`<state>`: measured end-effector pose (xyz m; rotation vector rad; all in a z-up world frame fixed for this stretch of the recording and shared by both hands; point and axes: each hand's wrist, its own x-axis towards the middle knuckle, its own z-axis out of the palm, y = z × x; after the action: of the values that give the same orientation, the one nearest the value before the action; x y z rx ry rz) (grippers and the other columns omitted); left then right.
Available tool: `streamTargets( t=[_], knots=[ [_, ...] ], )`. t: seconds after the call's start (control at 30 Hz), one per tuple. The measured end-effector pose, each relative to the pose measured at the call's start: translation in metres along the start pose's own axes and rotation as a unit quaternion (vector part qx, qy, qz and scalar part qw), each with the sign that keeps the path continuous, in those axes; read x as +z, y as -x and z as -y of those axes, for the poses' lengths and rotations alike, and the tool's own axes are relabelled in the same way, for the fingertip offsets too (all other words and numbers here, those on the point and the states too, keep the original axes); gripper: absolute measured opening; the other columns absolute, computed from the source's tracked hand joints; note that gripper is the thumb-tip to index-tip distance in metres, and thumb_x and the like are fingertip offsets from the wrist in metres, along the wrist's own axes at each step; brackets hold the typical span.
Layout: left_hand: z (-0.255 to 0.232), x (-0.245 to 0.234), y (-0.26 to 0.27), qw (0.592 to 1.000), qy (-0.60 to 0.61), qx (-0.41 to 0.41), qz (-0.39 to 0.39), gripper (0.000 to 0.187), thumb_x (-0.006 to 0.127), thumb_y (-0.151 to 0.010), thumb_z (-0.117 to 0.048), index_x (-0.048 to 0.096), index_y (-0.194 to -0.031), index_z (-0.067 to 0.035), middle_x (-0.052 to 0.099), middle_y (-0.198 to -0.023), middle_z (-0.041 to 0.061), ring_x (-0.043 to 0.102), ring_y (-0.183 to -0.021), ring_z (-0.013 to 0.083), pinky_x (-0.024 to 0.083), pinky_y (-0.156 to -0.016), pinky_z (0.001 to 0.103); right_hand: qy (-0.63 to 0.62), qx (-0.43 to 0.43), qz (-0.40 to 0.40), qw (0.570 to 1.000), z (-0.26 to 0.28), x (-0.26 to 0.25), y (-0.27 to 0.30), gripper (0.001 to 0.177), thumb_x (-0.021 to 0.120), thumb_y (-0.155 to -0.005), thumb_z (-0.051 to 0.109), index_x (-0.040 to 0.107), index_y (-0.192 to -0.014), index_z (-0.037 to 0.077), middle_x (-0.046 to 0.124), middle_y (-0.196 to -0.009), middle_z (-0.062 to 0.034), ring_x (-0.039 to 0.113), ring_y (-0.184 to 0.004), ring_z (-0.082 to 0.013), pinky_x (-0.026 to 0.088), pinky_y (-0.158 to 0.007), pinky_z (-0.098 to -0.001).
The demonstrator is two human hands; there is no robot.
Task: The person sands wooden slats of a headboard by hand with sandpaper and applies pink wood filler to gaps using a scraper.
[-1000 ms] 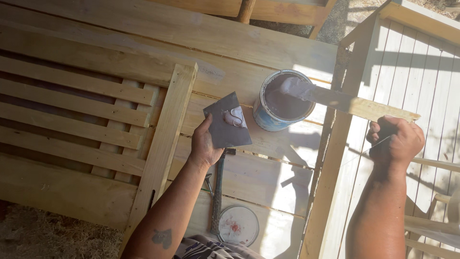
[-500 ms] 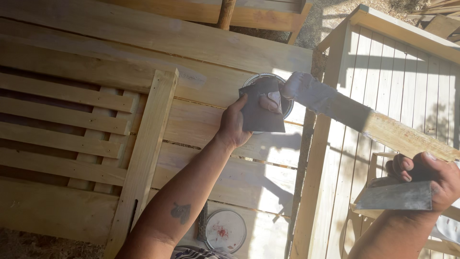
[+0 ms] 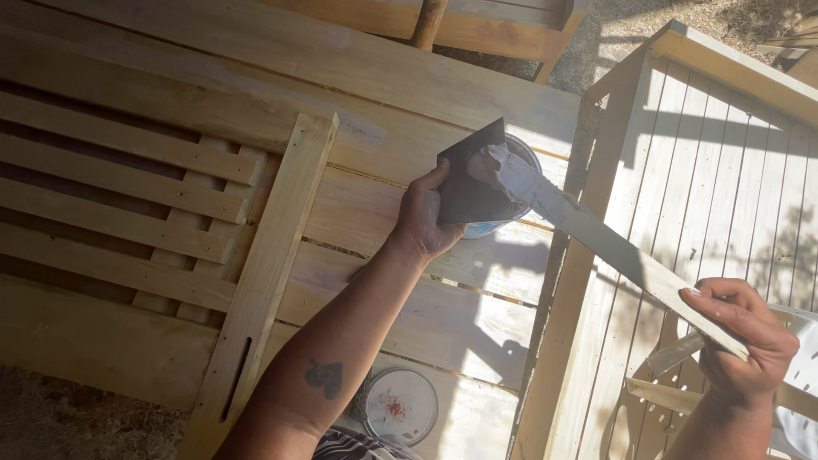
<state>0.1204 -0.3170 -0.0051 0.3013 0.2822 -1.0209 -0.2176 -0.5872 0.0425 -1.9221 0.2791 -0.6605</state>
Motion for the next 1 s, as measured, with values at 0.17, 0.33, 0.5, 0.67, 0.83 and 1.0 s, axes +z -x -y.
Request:
streamTargets(
  t=[0.17, 0.33, 0.5, 0.67, 0.83, 1.0],
  knots=[
    [0.001, 0.004, 0.0, 1.0, 0.0, 0.011, 0.002, 0.04, 0.045, -0.109, -0.032, 0.054, -0.136, -0.005, 0.063, -0.131, 0.012, 0.06, -0.124, 0.0259, 0.049, -0.109, 0.041, -0.019, -0.06, -0.048, 0.997, -0.005, -0.013, -0.004, 0.032, 0.067, -0.088, -0.005, 0.07, -0.119, -0.009, 0.064, -0.104, -0.0222, 0.064, -0.083, -0.0176, 0.053, -0.069, -0.0204],
    [0.012, 0.005, -0.002, 1.0, 0.0, 0.016, 0.017, 0.043, 0.042, -0.109, -0.034, 0.053, -0.139, -0.005, 0.061, -0.133, 0.012, 0.059, -0.125, 0.0268, 0.048, -0.109, 0.044, -0.036, -0.088, -0.089, 0.991, -0.014, -0.021, -0.006, 0.02, 0.066, -0.099, -0.004, 0.067, -0.117, -0.01, 0.061, -0.102, -0.0238, 0.065, -0.078, -0.0219, 0.058, -0.065, -0.0255],
    [0.012, 0.011, 0.0, 1.0, 0.005, 0.02, 0.021, 0.044, 0.038, -0.11, -0.035, 0.051, -0.138, -0.005, 0.06, -0.131, 0.012, 0.06, -0.123, 0.027, 0.048, -0.108, 0.046, -0.046, -0.076, -0.085, 0.992, -0.007, -0.015, -0.008, 0.013, 0.066, -0.106, -0.01, 0.063, -0.118, -0.014, 0.059, -0.102, -0.0259, 0.06, -0.075, -0.0238, 0.052, -0.064, -0.028],
    [-0.014, 0.003, 0.034, 0.996, -0.052, 0.076, -0.021, 0.046, 0.036, -0.109, -0.039, 0.052, -0.139, -0.007, 0.06, -0.133, 0.01, 0.06, -0.124, 0.024, 0.048, -0.108, 0.044, -0.189, 0.022, -0.13, 0.973, 0.016, 0.01, -0.029, 0.013, 0.06, -0.101, -0.011, 0.066, -0.11, -0.02, 0.062, -0.091, -0.0263, 0.055, -0.06, -0.0176, 0.04, -0.056, -0.0271],
    [-0.044, -0.032, 0.105, 0.982, -0.077, 0.129, -0.11, 0.047, 0.037, -0.107, -0.04, 0.053, -0.138, -0.009, 0.062, -0.131, 0.008, 0.062, -0.121, 0.0244, 0.05, -0.105, 0.046, -0.114, 0.136, -0.121, 0.977, -0.016, 0.047, -0.057, 0.029, 0.052, -0.087, -0.007, 0.07, -0.108, -0.018, 0.068, -0.082, -0.018, 0.056, -0.059, -0.0157, 0.042, -0.058, -0.0279],
    [-0.068, -0.078, 0.193, 0.97, -0.115, 0.214, -0.028, 0.045, 0.042, -0.113, -0.037, 0.056, -0.14, -0.004, 0.063, -0.132, 0.009, 0.06, -0.123, 0.024, 0.048, -0.11, 0.043, -0.223, 0.29, -0.082, 0.927, -0.096, 0.117, -0.099, 0.03, 0.057, -0.103, 0.026, 0.068, -0.109, -0.001, 0.073, -0.094, -0.0102, 0.067, -0.076, -0.0163, 0.053, -0.069, -0.028]
  ],
)
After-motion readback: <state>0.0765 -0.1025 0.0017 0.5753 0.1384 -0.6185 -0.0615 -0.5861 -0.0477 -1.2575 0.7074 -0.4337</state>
